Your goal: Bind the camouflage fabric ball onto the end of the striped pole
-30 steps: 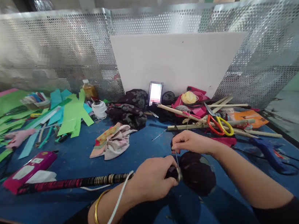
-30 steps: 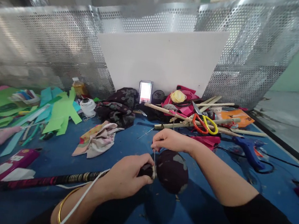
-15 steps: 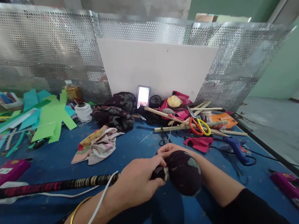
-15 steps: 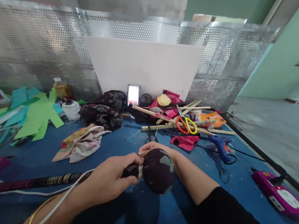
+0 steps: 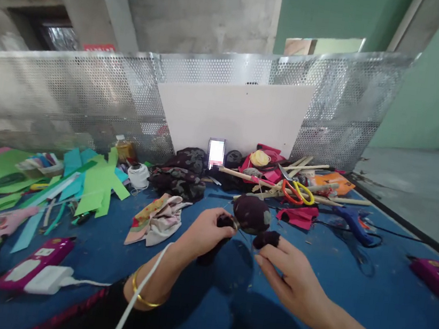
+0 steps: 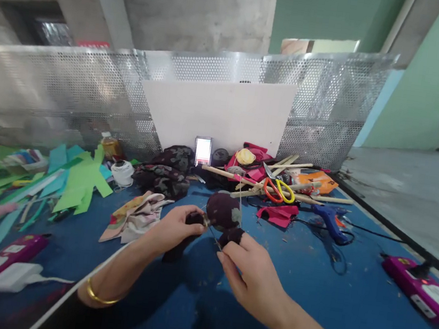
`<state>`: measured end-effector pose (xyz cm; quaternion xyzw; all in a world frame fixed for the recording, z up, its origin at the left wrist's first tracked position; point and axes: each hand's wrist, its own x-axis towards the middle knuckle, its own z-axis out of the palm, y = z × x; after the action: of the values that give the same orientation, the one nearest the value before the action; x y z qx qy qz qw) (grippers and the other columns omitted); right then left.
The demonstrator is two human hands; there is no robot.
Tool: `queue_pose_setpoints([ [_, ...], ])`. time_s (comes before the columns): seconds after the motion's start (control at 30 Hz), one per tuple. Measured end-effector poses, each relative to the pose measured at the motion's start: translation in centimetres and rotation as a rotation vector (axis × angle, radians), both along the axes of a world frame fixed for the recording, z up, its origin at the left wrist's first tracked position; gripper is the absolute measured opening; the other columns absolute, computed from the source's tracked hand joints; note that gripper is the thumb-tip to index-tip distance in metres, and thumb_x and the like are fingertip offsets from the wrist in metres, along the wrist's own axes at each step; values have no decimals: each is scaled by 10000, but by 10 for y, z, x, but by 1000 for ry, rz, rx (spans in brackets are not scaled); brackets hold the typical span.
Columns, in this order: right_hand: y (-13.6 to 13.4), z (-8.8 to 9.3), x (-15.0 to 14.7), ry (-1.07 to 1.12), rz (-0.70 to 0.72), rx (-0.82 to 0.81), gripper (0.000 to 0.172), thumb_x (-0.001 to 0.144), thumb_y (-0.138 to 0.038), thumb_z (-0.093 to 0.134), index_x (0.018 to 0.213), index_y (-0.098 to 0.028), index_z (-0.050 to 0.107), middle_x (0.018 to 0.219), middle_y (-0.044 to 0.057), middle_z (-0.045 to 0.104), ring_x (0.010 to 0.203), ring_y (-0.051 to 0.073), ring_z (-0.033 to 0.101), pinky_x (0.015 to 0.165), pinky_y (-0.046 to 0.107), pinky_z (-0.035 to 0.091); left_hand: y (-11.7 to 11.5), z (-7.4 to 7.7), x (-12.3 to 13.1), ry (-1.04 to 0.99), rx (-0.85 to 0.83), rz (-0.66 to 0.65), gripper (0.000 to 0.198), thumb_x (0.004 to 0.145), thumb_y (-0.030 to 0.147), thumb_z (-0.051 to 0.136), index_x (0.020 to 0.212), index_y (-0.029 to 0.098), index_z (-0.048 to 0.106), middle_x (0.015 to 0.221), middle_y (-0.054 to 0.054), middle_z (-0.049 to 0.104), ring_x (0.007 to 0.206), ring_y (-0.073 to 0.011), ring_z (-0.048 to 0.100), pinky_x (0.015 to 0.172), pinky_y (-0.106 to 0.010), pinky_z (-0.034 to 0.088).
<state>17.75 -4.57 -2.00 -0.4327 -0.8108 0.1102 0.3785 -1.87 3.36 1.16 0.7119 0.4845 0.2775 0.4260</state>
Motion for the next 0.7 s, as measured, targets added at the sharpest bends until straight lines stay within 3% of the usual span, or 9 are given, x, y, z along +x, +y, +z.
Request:
queue_pose_setpoints([
  [0.07, 2, 1, -5, 112, 84, 22, 277, 929, -230, 416, 669, -181, 499, 700, 30, 512, 723, 154, 488, 638, 261, 379, 1, -7, 2, -26, -26, -25, 193, 631, 197, 613, 811, 130, 630, 686, 22, 583, 640, -120, 506, 596, -216, 375],
  [0.2, 17, -2, -11, 321, 301, -227, 307, 957, -283, 390, 692, -185, 509, 738, 25, 595, 750, 139, 546, 684, 246, 409, 1, -9, 3, -17, -48, -47, 208, 639, 202, 610, 835, 131, 612, 686, 17, 595, 642, -128, 520, 611, -223, 387],
  [0.27, 21, -6, -13, 360, 322, -278, 341, 967, -314, 365, 678, -182, 489, 703, 14, 578, 685, 123, 532, 646, 234, 400, 2, -9, 2, 16, -26, -34, 217, 635, 179, 605, 846, 131, 609, 712, 12, 605, 677, -136, 534, 638, -227, 394],
  [0.43, 15, -14, -20, 168, 269, -50, 343, 970, -320, 322, 654, -197, 376, 636, -1, 436, 640, 139, 402, 605, 266, 318, 2, -14, 3, 93, 20, -9, 233, 646, 165, 590, 876, 137, 622, 798, -9, 639, 766, -161, 569, 714, -247, 409],
  [0.7, 12, -13, -25, 94, 270, 8, 301, 960, -244, 327, 662, -206, 331, 631, 3, 423, 641, 149, 391, 590, 274, 305, 4, -26, 6, 271, 93, 1, 219, 683, 205, 570, 894, 172, 619, 892, -34, 668, 865, -202, 591, 768, -278, 423],
])
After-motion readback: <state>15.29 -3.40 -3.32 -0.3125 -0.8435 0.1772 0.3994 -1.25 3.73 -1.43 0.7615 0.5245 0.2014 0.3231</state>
